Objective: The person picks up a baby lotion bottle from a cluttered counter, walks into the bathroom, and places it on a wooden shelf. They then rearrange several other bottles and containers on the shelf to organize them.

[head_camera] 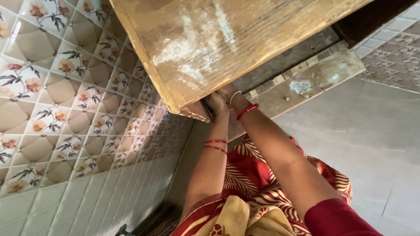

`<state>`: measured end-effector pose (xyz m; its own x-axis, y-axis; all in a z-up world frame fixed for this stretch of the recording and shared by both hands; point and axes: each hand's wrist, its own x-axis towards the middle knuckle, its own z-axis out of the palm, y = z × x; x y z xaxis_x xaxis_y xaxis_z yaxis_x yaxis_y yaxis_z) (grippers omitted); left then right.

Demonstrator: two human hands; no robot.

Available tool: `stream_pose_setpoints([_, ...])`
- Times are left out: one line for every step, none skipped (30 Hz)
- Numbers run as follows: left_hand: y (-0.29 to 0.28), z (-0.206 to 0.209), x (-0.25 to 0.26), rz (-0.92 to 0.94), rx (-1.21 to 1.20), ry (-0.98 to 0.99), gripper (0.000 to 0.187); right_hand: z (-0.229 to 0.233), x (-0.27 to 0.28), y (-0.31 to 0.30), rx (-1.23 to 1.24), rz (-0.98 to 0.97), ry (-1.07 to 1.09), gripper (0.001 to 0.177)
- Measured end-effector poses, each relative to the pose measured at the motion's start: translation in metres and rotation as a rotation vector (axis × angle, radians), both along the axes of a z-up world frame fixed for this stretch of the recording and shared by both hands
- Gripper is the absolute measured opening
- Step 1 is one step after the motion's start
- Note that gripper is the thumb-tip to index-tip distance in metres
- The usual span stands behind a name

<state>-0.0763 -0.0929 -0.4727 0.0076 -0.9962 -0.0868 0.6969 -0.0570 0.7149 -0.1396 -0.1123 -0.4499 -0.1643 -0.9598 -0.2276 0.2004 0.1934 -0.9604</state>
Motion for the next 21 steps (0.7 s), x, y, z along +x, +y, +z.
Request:
stream_pose_setpoints([0.001, 0.004, 0.001, 0.090, -0.046, -0.178, 0.039, 0.008, 0.000, 0.003, -0.081, 0.022, 0.127, 0.037])
stream_pose_setpoints([0.000, 0.010, 0.005, 0.179, -0.095, -0.356, 0.035, 0.018, -0.001, 0.007, -0.162, 0.044, 0.254, 0.034])
stream_pose_setpoints([0.002, 0.019, 0.008, 0.268, -0.146, -0.535, 0.040, 0.031, 0.000, 0.012, -0.243, 0.068, 0.381, 0.031])
stream_pose_setpoints([0.005, 0.030, 0.009, 0.230, -0.112, -0.504, 0.042, 0.049, 0.004, 0.018, -0.104, -0.017, 0.161, 0.031])
stream_pose_setpoints([0.010, 0.048, 0.009, 0.192, -0.080, -0.472, 0.045, 0.068, 0.011, 0.023, 0.034, -0.101, -0.057, 0.032])
stream_pose_setpoints([0.016, 0.066, 0.008, 0.153, -0.049, -0.440, 0.048, 0.087, 0.015, 0.028, 0.172, -0.186, -0.276, 0.033])
stream_pose_setpoints([0.022, 0.082, 0.007, 0.131, -0.030, -0.410, 0.049, 0.102, 0.012, 0.036, 0.119, -0.144, -0.249, 0.033])
stream_pose_setpoints([0.028, 0.093, 0.007, 0.108, -0.011, -0.380, 0.051, 0.113, 0.009, 0.045, 0.066, -0.103, -0.221, 0.034])
stream_pose_setpoints([0.034, 0.101, 0.005, 0.085, 0.009, -0.351, 0.055, 0.121, 0.005, 0.053, 0.014, -0.062, -0.193, 0.034])
stream_pose_setpoints([0.038, 0.106, 0.003, 0.058, 0.018, -0.326, 0.057, 0.126, 0.003, 0.060, -0.033, -0.067, -0.256, 0.035])
stream_pose_setpoints([0.042, 0.108, 0.001, 0.029, 0.026, -0.302, 0.059, 0.130, 0.001, 0.067, -0.082, -0.073, -0.320, 0.036])
stream_pose_setpoints([0.047, 0.110, -0.001, 0.000, 0.034, -0.279, 0.062, 0.133, 0.000, 0.074, -0.130, -0.079, -0.384, 0.037])
stream_pose_setpoints([0.052, 0.111, -0.004, -0.009, 0.005, -0.247, 0.064, 0.136, -0.002, 0.082, -0.125, -0.121, -0.399, 0.037])
stream_pose_setpoints([0.059, 0.113, -0.008, -0.018, -0.024, -0.216, 0.065, 0.140, -0.004, 0.090, -0.120, -0.164, -0.414, 0.036])
stream_pose_setpoints([0.067, 0.115, -0.012, -0.026, -0.050, -0.182, 0.066, 0.144, -0.006, 0.100, -0.113, -0.206, -0.427, 0.036])
stream_pose_setpoints([0.075, 0.118, -0.015, -0.058, -0.080, -0.182, 0.066, 0.148, -0.008, 0.111, -0.118, -0.236, -0.443, 0.036])
stream_pose_setpoints([0.084, 0.121, -0.018, -0.090, -0.110, -0.181, 0.067, 0.152, -0.011, 0.123, -0.124, -0.266, -0.459, 0.035])
stream_pose_setpoints([0.092, 0.124, -0.021, -0.121, -0.140, -0.181, 0.067, 0.157, -0.014, 0.134, -0.131, -0.296, -0.475, 0.035])
stream_pose_setpoints([0.101, 0.127, -0.024, -0.126, -0.143, -0.218, 0.067, 0.160, -0.017, 0.143, -0.149, -0.304, -0.509, 0.034])
stream_pose_setpoints([0.110, 0.130, -0.028, -0.132, -0.146, -0.255, 0.068, 0.163, -0.021, 0.153, -0.167, -0.312, -0.542, 0.033])
stream_pose_setpoints([0.118, 0.132, -0.030, -0.138, -0.152, -0.293, 0.068, 0.164, -0.024, 0.162, -0.187, -0.320, -0.577, 0.032])
